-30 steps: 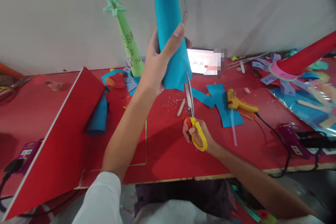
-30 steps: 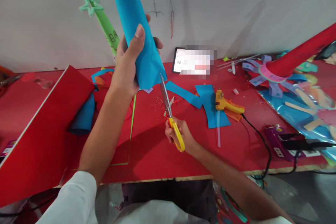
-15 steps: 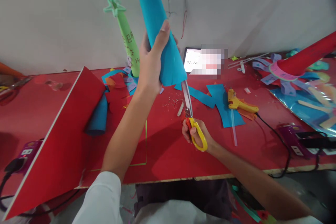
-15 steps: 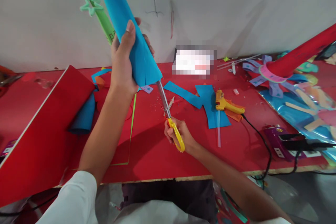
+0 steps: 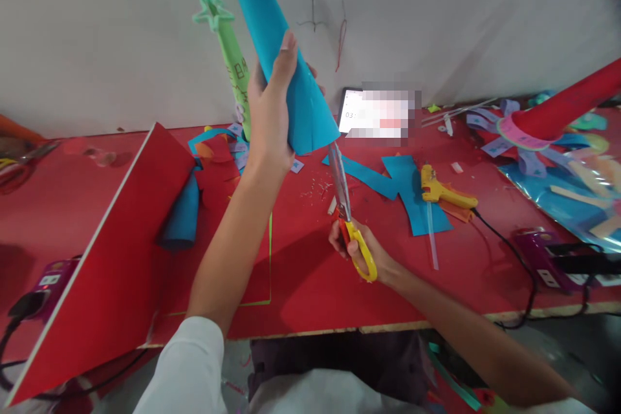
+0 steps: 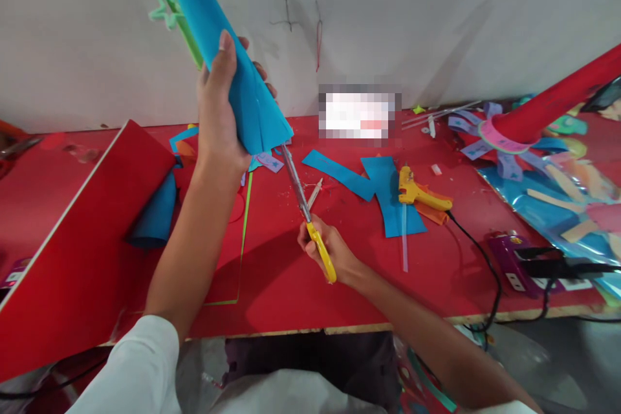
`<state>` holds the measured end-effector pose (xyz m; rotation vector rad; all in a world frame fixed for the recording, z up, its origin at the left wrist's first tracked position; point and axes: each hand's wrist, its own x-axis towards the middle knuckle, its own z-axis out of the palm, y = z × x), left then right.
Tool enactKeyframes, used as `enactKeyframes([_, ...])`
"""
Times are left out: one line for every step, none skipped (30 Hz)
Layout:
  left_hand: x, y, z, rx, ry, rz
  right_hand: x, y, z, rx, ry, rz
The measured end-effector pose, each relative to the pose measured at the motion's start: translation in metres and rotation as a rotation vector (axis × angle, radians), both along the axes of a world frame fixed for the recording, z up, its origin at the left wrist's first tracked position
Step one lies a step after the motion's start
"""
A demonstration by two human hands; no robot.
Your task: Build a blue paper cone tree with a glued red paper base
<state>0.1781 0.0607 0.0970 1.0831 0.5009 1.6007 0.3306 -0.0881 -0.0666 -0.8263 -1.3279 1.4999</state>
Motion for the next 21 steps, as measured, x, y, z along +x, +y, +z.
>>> enactKeyframes([0.001,0.0,0.0,0.0,0.013,-0.003,0.0,0.0,0.0,-0.002,-0.01,-0.005])
enactKeyframes([0.002,-0.001,0.0,-0.008,0.028,-0.003,0.001,0.0,0.0,-0.002,-0.02,-0.01])
enactKeyframes([0.004,-0.002,0.0,-0.011,0.036,0.003,0.001,0.0,0.0,0.001,-0.026,-0.013])
enactKeyframes([0.005,-0.003,0.001,-0.012,0.046,0.009,0.001,0.0,0.0,0.005,-0.025,-0.019])
enactKeyframes([0.007,-0.004,0.001,-0.007,0.058,0.014,0.001,0.0,-0.001,0.008,-0.023,-0.023])
enactKeyframes([0.009,-0.005,0.002,0.0,0.066,0.022,0.001,0.0,-0.001,0.01,-0.018,-0.027])
enactKeyframes([0.01,-0.007,0.003,0.003,0.072,0.028,0.0,0.0,-0.001,0.01,-0.014,-0.031])
enactKeyframes([0.012,-0.008,0.004,-0.003,0.078,0.037,0.0,0.001,-0.001,0.01,-0.01,-0.033])
enactKeyframes([0.013,-0.01,0.004,-0.013,0.083,0.042,0.0,0.001,0.0,0.011,-0.01,-0.033])
enactKeyframes([0.014,-0.011,0.005,-0.02,0.085,0.044,0.0,0.001,0.001,0.014,-0.014,-0.032])
enactKeyframes([0.014,-0.011,0.005,-0.021,0.083,0.043,0.0,0.001,0.001,0.018,-0.019,-0.034])
enactKeyframes([0.015,-0.011,0.005,-0.021,0.082,0.039,0.0,0.001,0.002,0.022,-0.024,-0.035])
enactKeyframes([0.015,-0.011,0.004,-0.021,0.082,0.035,0.001,0.001,0.003,0.024,-0.03,-0.039])
enactKeyframes([0.015,-0.01,0.003,-0.019,0.081,0.029,0.001,0.001,0.003,0.022,-0.033,-0.043])
enactKeyframes([0.015,-0.009,0.002,-0.014,0.081,0.021,0.001,0.001,0.003,0.016,-0.033,-0.048])
enactKeyframes([0.015,-0.008,0.0,-0.014,0.085,0.014,0.001,0.001,0.003,0.007,-0.032,-0.051])
enactKeyframes([0.014,-0.007,-0.001,-0.011,0.088,0.007,0.001,0.001,0.003,-0.002,-0.03,-0.053])
enactKeyframes([0.014,-0.007,-0.002,-0.007,0.087,0.0,0.001,0.001,0.002,-0.009,-0.031,-0.054])
enactKeyframes([0.014,-0.006,-0.002,-0.002,0.085,-0.01,0.001,0.001,0.002,-0.016,-0.029,-0.055])
enactKeyframes([0.014,-0.006,-0.003,0.004,0.079,-0.016,0.001,0.001,0.001,-0.023,-0.024,-0.054])
enactKeyframes([0.014,-0.006,-0.003,0.008,0.072,-0.018,0.001,0.001,0.001,-0.032,-0.016,-0.052])
